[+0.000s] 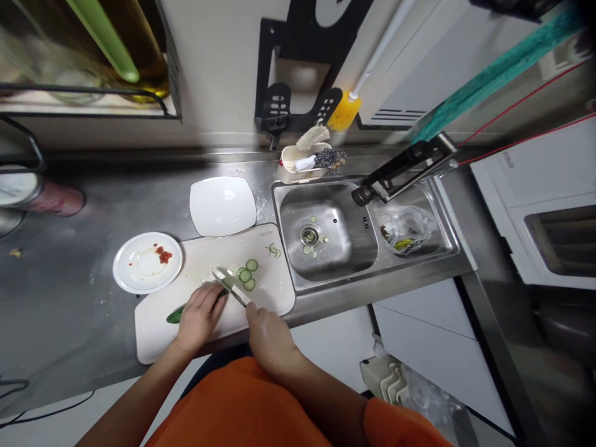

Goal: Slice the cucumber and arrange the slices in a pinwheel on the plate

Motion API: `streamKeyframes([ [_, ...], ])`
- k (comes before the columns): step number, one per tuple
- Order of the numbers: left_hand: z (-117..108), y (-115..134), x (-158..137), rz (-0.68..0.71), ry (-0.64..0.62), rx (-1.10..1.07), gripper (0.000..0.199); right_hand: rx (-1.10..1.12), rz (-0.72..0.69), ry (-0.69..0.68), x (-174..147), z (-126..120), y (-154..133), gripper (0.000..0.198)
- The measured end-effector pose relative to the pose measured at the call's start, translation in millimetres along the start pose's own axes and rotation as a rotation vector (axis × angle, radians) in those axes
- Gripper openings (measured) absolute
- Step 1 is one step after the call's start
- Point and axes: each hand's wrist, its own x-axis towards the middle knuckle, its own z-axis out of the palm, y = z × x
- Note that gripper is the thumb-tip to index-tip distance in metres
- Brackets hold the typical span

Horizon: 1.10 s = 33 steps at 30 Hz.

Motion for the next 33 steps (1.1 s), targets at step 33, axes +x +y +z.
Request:
streamKeyframes([
  [33,1,0,-2,-0.012,-0.020,-0.023,0.030,0.009,-0.090,0.062,40,17,-5,0.031],
])
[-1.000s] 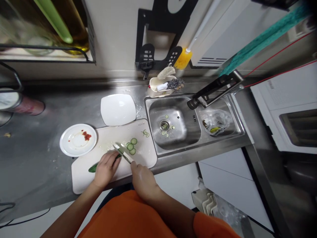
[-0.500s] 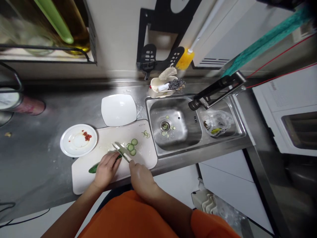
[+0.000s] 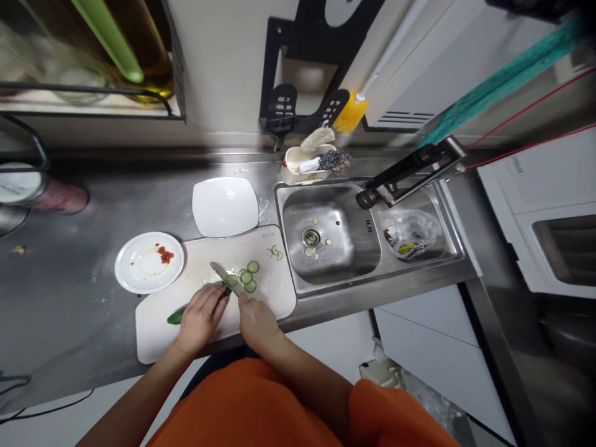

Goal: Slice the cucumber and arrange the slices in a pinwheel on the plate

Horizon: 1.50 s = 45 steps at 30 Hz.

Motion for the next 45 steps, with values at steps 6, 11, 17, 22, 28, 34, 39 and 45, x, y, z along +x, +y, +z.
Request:
streamKeyframes([
  [6,0,0,-1,-0.003,-0.003,-0.016,0.031,0.038,-0.008,-0.005,1,4,4,0.032],
  [11,-24,-12,-20,-0.029,0.019,0.036,0.029,0.079,0.004,-0.003,0,7,14,0.034],
  [17,-68,-57,-54,-0.144,0.064,0.234,0.029,0.066,-0.022,0.062,-9,-3,27,0.028],
  [22,-76,-80,-63,-0.160,0.093,0.275,0.029,-0.033,-0.032,0.147,-13,-12,37,0.026],
  [28,-71,-82,-68,-0.205,0.125,0.278,0.031,-0.103,-0.073,0.228,-9,-1,51,0.031],
  [34,-64,-53,-48,-0.207,0.187,0.248,0.036,-0.127,-0.103,0.330,-7,12,58,0.037],
  [39,-22,19,12,0.006,0.069,-0.096,0.033,-0.162,-0.124,0.365,-7,13,58,0.035],
  [45,19,38,52,0.155,-0.058,-0.251,0.025,-0.202,-0.155,0.347,-15,8,63,0.035],
])
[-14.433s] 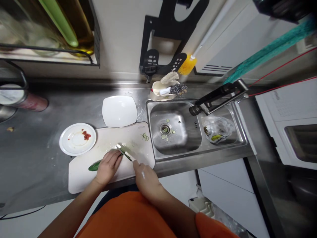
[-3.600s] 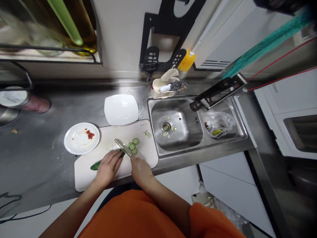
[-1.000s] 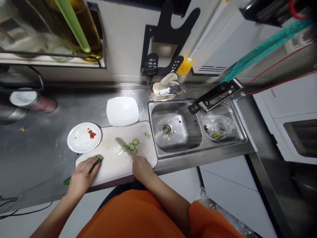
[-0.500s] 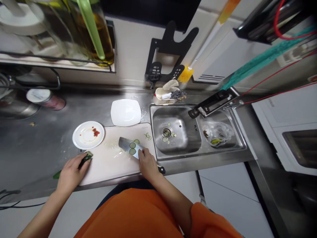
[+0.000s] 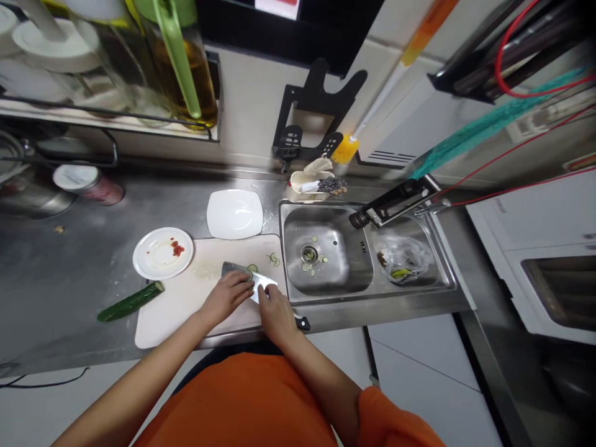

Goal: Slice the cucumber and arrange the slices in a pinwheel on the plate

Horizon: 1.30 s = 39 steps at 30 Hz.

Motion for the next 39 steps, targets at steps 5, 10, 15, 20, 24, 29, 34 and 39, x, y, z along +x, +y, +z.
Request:
streamKeyframes([
  [5,10,-20,6,-0.019,0.027,-0.018,0.027,-0.011,0.013,-0.066,-16,-3,10,0.036],
  [10,20,-27,14,-0.041,-0.007,-0.025,0.029,0.025,0.033,-0.170,-42,-15,26,0.037],
  [15,9,-25,4,-0.192,0.094,0.035,0.030,0.210,0.054,-0.261,-62,-31,47,0.029],
  [20,-7,-30,-23,-0.422,0.143,0.178,0.032,0.408,0.067,-0.245,-60,-31,53,0.033],
  [24,-4,-35,-30,-0.434,0.118,0.156,0.028,0.434,0.078,-0.271,-53,-23,41,0.033],
  [29,-8,-37,-16,-0.450,0.063,0.108,0.019,0.433,0.136,-0.268,-51,-16,20,0.035],
  [34,-24,-31,1,-0.495,-0.153,0.030,0.011,0.448,0.218,-0.171,-52,-12,3,0.037],
  [39,-39,-29,3,-0.614,-0.200,0.014,0.023,0.454,0.297,-0.068,-44,-9,-14,0.036],
])
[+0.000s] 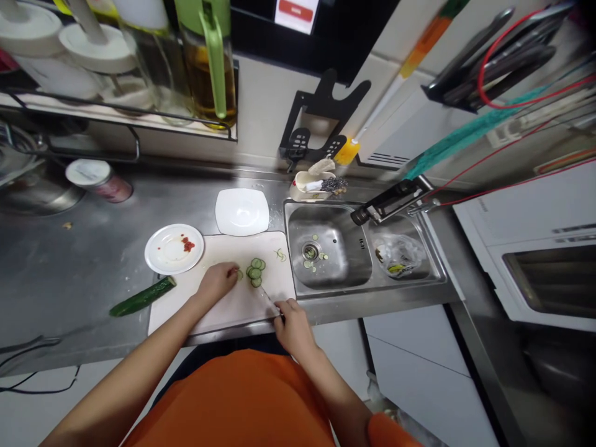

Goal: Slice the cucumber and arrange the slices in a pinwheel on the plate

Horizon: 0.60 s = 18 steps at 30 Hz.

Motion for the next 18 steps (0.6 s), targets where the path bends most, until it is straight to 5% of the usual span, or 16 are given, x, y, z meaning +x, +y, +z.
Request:
streamKeyframes([
  [6,-15,-10,-4,-0.127,-0.064,-0.027,0.016,-0.027,-0.023,0.015,17,6,-18,0.035],
  [12,-12,-18,-2,-0.344,0.021,-0.144,0.020,-0.143,-0.009,-0.083,43,3,-35,0.027],
  [18,-7,-22,-4,-0.359,0.104,-0.161,0.022,-0.177,0.027,-0.149,53,5,-47,0.030],
])
